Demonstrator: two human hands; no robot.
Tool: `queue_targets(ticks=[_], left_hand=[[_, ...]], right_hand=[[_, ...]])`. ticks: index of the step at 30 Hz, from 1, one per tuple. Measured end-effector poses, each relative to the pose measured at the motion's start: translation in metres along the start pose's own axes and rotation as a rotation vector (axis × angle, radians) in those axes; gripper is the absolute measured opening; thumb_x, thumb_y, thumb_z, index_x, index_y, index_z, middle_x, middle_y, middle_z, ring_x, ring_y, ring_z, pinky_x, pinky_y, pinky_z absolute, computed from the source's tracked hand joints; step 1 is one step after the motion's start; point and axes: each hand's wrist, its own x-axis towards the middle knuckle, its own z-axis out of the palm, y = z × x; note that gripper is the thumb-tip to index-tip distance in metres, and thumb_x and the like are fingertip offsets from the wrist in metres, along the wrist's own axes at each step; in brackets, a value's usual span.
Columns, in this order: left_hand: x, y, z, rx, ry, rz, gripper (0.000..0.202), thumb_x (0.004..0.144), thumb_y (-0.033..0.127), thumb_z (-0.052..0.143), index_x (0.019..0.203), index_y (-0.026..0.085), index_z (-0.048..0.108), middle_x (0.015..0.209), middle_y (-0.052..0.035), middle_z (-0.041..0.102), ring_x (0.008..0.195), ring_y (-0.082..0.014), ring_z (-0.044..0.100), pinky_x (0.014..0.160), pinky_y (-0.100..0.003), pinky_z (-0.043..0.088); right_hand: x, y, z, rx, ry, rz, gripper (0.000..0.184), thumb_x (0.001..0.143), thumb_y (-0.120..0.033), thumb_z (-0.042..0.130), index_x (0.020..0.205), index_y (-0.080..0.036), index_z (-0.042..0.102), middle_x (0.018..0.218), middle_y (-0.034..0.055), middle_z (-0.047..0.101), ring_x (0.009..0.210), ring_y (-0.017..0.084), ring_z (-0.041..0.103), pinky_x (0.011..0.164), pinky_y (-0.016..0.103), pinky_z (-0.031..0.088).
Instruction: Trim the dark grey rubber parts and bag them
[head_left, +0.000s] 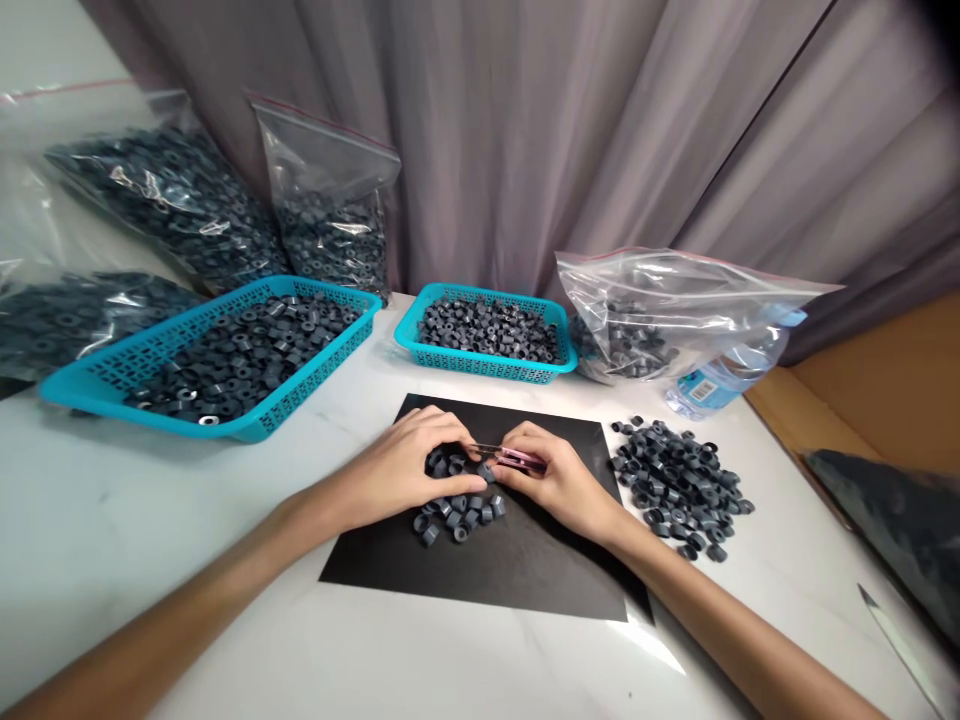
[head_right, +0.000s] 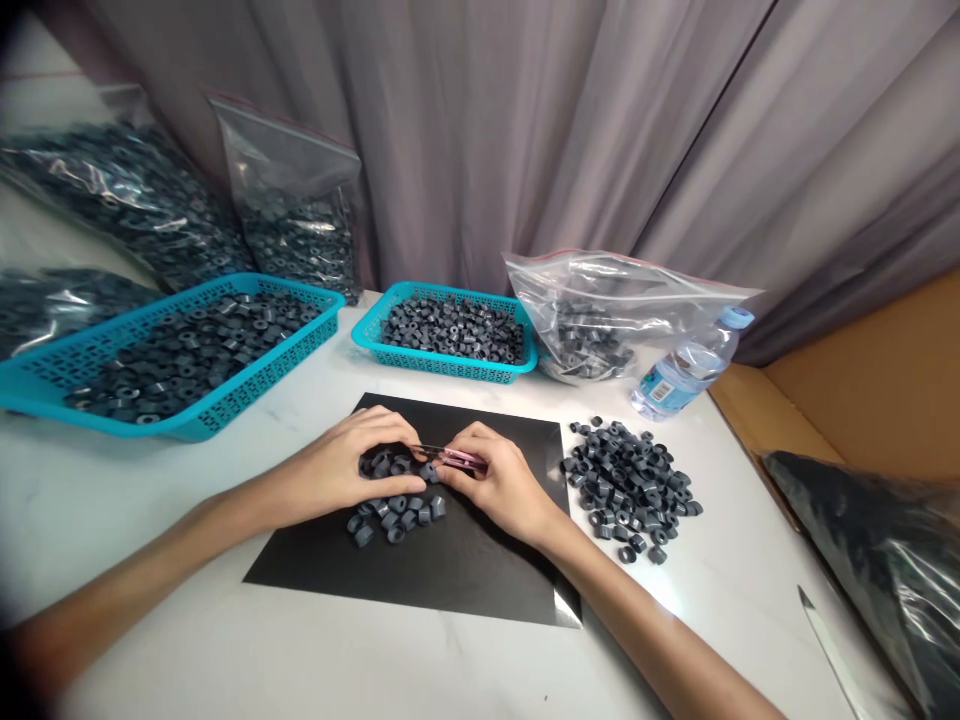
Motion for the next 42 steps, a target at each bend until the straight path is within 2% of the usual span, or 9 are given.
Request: queue_targets(ticks=[8, 13, 17, 21, 24, 27, 31, 35, 42], left_hand=[[0.004, -0.007, 0.009, -0.22, 0.055, -0.055, 0.016, 0.088, 0.037, 0.07, 0.087, 0.022, 0.072, 0.092, -0.0017, 0.071, 0.096, -0.0233, 0.063, 0.091, -0.037, 0.046], [0.006, -0.008, 0.002, -0.332, 0.094, -0.078, 0.018, 0.085, 0.035, 0.07, 0.076, 0.02, 0.065, 0.104, -0.0051, 0.072, 0.104, -0.023, 0.066, 0.099, -0.038, 0.047], [0.004, 0.002, -0.007, -0.392, 0.152, -0.097, 0.025, 0.087, 0.033, 0.065, 0.07, 0.02, 0.054, 0.093, -0.0055, 0.07, 0.092, -0.0205, 0.069, 0.087, -0.034, 0.053], [0.0, 0.02, -0.012, -0.56, 0.095, -0.21, 0.025, 0.084, 0.034, 0.073, 0.078, 0.021, 0.053, 0.082, 0.0016, 0.065, 0.081, -0.0152, 0.067, 0.08, -0.027, 0.055], [-0.003, 0.035, -0.009, -0.718, 0.059, -0.274, 0.023, 0.082, 0.034, 0.078, 0.093, 0.023, 0.06, 0.086, 0.0029, 0.068, 0.084, -0.0145, 0.069, 0.08, -0.024, 0.055], [-0.002, 0.049, -0.002, -0.798, 0.089, -0.269, 0.019, 0.084, 0.035, 0.076, 0.097, 0.022, 0.07, 0.085, 0.0008, 0.071, 0.08, -0.0146, 0.069, 0.073, -0.022, 0.055], [-0.003, 0.058, 0.006, -0.852, 0.106, -0.309, 0.018, 0.088, 0.037, 0.072, 0.097, 0.023, 0.077, 0.089, -0.0017, 0.075, 0.083, -0.0147, 0.07, 0.076, -0.021, 0.054], [-0.006, 0.057, 0.015, -0.878, 0.112, -0.351, 0.024, 0.084, 0.037, 0.077, 0.105, 0.025, 0.077, 0.096, -0.0015, 0.075, 0.092, -0.0163, 0.07, 0.083, -0.023, 0.054], [-0.008, 0.053, 0.029, -0.649, 0.292, -0.147, 0.013, 0.088, 0.026, 0.073, 0.101, 0.028, 0.076, 0.093, 0.002, 0.069, 0.084, -0.0121, 0.064, 0.079, -0.022, 0.052]], right_hand=[[0.003, 0.001, 0.0, 0.096, -0.012, 0.042, 0.023, 0.093, -0.042, 0.071, 0.088, -0.019, 0.068, 0.084, 0.0001, 0.062, 0.079, 0.017, 0.056, 0.072, 0.027, 0.041], [0.005, -0.001, -0.002, 0.206, -0.023, 0.088, 0.035, 0.089, -0.052, 0.072, 0.087, -0.018, 0.064, 0.08, -0.0015, 0.059, 0.073, 0.015, 0.053, 0.07, 0.026, 0.041], [0.008, -0.003, -0.001, 0.23, 0.023, 0.078, 0.039, 0.09, -0.056, 0.069, 0.085, -0.018, 0.061, 0.077, -0.0014, 0.058, 0.07, 0.014, 0.053, 0.068, 0.025, 0.043], [0.017, -0.017, -0.016, 0.181, 0.106, 0.018, 0.034, 0.093, -0.051, 0.066, 0.089, -0.018, 0.061, 0.081, 0.0009, 0.061, 0.074, 0.017, 0.056, 0.07, 0.027, 0.045], [0.022, -0.048, -0.052, 0.041, 0.225, -0.086, 0.017, 0.097, -0.038, 0.062, 0.097, -0.02, 0.064, 0.094, 0.0029, 0.064, 0.085, 0.019, 0.058, 0.077, 0.029, 0.044], [0.026, -0.084, -0.099, -0.547, 0.544, -0.336, 0.014, 0.097, -0.021, 0.053, 0.102, -0.022, 0.066, 0.103, 0.0046, 0.066, 0.086, 0.02, 0.06, 0.073, 0.031, 0.043], [0.032, -0.099, -0.141, -1.037, 0.858, -0.188, 0.015, 0.091, -0.017, 0.059, 0.099, -0.024, 0.07, 0.102, 0.0041, 0.07, 0.08, 0.021, 0.062, 0.063, 0.032, 0.036], [0.036, -0.09, -0.146, -1.17, 0.892, -0.084, 0.017, 0.088, -0.018, 0.061, 0.096, -0.026, 0.073, 0.098, 0.0036, 0.072, 0.082, 0.024, 0.063, 0.058, 0.032, 0.029], [0.037, -0.085, -0.144, -1.283, 1.013, -0.044, 0.018, 0.094, -0.024, 0.056, 0.1, -0.023, 0.073, 0.099, 0.0087, 0.073, 0.081, 0.025, 0.06, 0.058, 0.035, 0.022]])
